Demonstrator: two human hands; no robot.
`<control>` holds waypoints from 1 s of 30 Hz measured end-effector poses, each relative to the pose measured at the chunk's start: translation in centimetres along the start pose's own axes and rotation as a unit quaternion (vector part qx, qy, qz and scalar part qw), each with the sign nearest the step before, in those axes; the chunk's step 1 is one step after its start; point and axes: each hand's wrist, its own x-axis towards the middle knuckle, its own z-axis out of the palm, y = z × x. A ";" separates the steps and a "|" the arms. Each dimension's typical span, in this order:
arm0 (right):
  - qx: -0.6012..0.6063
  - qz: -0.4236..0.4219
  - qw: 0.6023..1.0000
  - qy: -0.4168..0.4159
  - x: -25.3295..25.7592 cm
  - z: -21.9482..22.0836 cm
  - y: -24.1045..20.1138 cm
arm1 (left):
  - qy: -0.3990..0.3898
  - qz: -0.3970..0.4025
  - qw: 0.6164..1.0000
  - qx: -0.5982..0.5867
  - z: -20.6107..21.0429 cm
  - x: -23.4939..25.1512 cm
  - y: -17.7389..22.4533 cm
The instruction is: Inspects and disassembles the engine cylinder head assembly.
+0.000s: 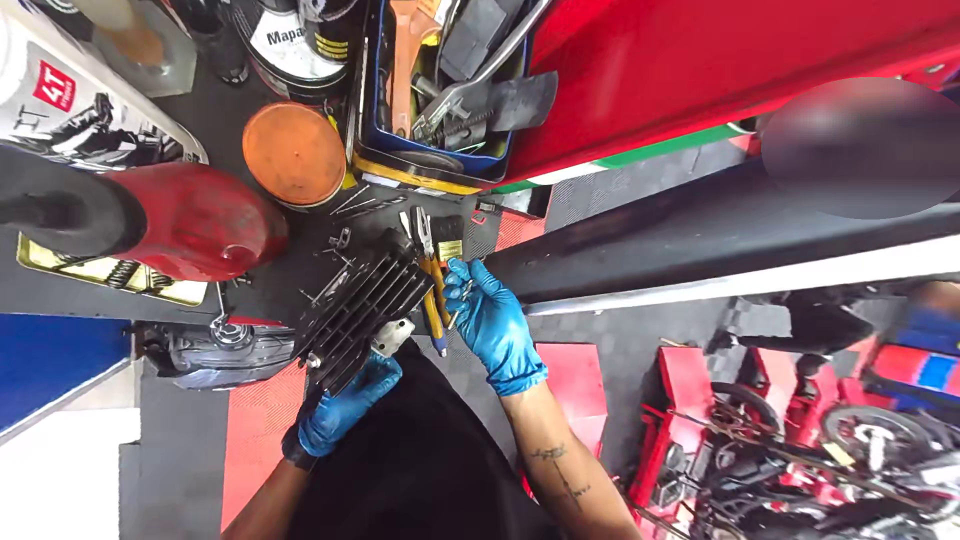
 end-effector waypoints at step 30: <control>-0.305 -0.167 0.903 -0.252 -1.3 -6.2 3.1 | 0.209 0.193 0.954 0.098 4.5 1.8 -3.8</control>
